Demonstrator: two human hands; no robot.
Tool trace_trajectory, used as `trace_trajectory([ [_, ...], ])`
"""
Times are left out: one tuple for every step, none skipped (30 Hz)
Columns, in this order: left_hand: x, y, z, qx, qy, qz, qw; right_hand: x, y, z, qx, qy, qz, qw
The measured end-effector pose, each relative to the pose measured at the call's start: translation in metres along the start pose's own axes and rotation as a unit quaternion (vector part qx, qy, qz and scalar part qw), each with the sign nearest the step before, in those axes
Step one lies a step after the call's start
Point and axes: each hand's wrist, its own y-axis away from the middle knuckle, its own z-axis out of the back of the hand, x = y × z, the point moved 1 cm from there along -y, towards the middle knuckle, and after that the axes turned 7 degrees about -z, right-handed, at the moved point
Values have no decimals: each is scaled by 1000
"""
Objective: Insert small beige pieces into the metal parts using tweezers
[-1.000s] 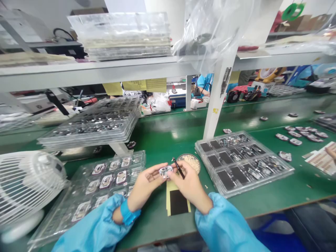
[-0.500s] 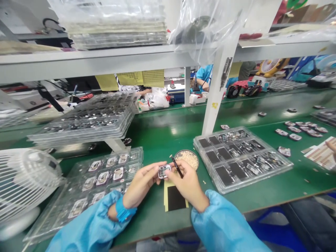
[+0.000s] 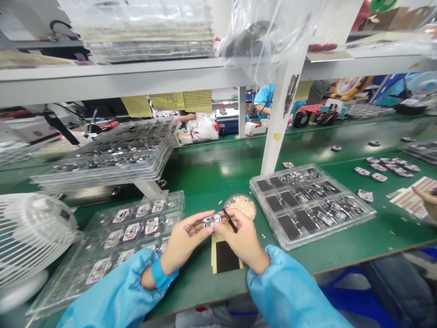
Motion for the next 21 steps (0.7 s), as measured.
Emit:
trace_trajectory([
  [0, 0, 0, -1, 0, -2, 1000, 0, 0, 0, 0, 4, 0, 1000],
  [1, 0, -1, -1, 2, -3, 1000, 0, 0, -1, -2, 6, 0, 1000],
  [1, 1, -1, -2, 7, -3, 1000, 0, 0, -1, -6, 5, 0, 1000],
  [1, 1, -2, -1, 15, -2, 1000, 0, 0, -2, -7, 2, 0, 1000],
  [1, 1, -3, -1, 21, -4, 1000, 1, 0, -4, -6, -3, -1, 1000],
  [1, 1, -3, -3, 23, -13, 1000, 1, -1, -5, 0, -9, -5, 1000],
  [1, 1, -4, -5, 20, -29, 999, 1, -1, -6, 8, -15, -11, 1000],
  [1, 1, -4, -7, 10, -47, 999, 1, -2, -8, 17, -20, -19, 999],
  [1, 1, -5, -9, -4, -66, 998, 0, -3, -9, 23, -20, -28, 999],
  [1, 2, -5, -11, -23, -81, 996, 0, -3, -9, 25, -18, -35, 999],
  [1, 2, -5, -15, -43, -87, 995, -1, -4, -10, 22, -12, -40, 999],
  [0, 2, -5, -18, -67, -86, 994, -1, -4, -10, 16, -2, -40, 999],
  [0, 3, -6, -17, -95, -81, 992, -1, -4, -9, 8, 10, -38, 999],
  [-1, 4, -6, -15, -127, -79, 989, -1, -4, -9, 1, 24, -32, 999],
  [-3, 4, -7, -13, -158, -78, 984, -1, -3, -8, -5, 37, -26, 999],
  [-4, 5, -8, -10, -186, -79, 979, 0, -3, -8, -9, 51, -19, 998],
  [-6, 6, -8, -8, -207, -83, 975, 1, -2, -8, -12, 62, -13, 998],
  [-7, 7, -9, -9, -220, -85, 972, 1, -2, -8, -14, 68, -8, 998],
  [-8, 7, -10, -13, -226, -85, 970, 2, -1, -8, -14, 69, -5, 997],
  [-8, 8, -11, -16, -228, -84, 970, 2, -1, -8, -13, 67, -3, 998],
  [-9, 8, -11, -18, -228, -83, 970, 2, 0, -8, -11, 62, -1, 998],
])
